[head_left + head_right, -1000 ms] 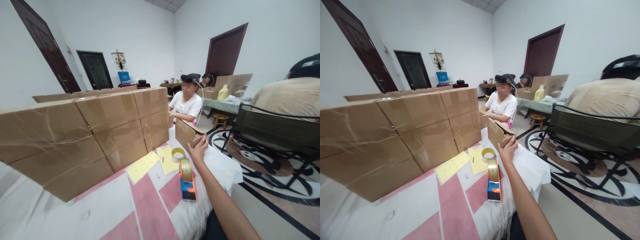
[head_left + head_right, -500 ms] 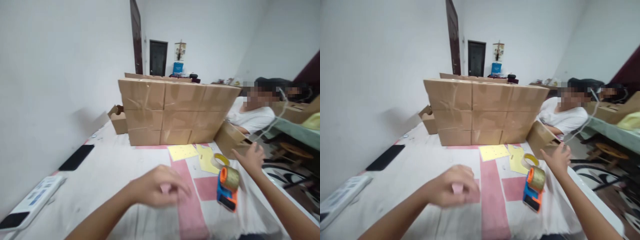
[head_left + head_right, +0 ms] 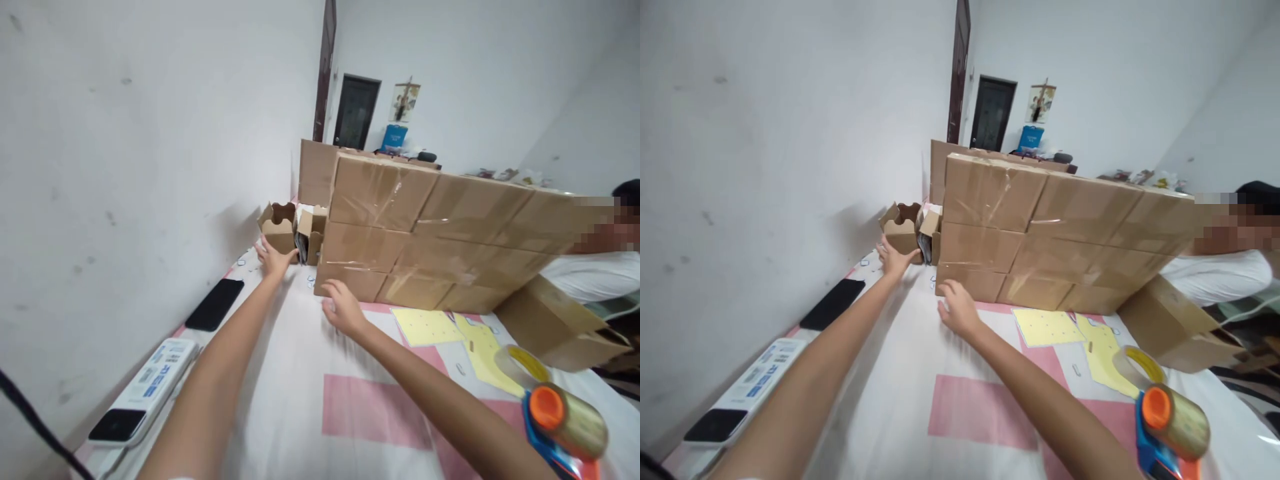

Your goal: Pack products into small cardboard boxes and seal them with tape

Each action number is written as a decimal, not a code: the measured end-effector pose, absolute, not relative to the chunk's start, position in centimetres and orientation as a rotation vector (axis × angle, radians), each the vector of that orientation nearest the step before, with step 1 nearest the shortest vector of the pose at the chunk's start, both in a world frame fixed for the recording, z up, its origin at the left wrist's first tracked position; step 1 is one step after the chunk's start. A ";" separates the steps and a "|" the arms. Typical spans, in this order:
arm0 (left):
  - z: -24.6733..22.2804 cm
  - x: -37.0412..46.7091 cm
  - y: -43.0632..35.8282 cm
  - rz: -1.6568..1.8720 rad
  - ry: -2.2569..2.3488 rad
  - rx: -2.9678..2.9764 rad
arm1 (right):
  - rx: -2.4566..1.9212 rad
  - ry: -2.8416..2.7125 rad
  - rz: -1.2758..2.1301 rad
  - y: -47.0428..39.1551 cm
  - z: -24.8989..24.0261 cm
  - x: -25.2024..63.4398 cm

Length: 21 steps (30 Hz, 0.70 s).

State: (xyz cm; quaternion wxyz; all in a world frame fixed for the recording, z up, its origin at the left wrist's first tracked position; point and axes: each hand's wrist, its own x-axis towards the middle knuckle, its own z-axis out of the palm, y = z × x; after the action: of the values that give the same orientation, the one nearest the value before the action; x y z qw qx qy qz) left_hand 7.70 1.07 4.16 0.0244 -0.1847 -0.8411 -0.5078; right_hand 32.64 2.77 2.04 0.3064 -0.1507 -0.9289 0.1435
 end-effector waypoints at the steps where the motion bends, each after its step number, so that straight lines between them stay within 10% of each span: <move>1: 4.2 7.2 2.2 -1.561 -2.600 -0.540 | -0.373 -2.442 0.478 2.4 1.7 29.8; 9: 1.2 3.1 4.8 -1.502 -2.495 -0.457 | -0.729 -2.094 1.116 6.7 0.6 12.2; 21: -2.4 0.3 5.5 -1.510 -2.363 -0.676 | -0.816 -2.139 1.125 11.3 -3.8 7.3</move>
State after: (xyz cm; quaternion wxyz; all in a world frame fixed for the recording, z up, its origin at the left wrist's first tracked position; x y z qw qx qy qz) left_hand 0.28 5.50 -2.36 0.1283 -0.2323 -0.8124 -0.5192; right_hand 7.28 11.27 -3.79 0.2908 -0.3062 -0.8022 0.4220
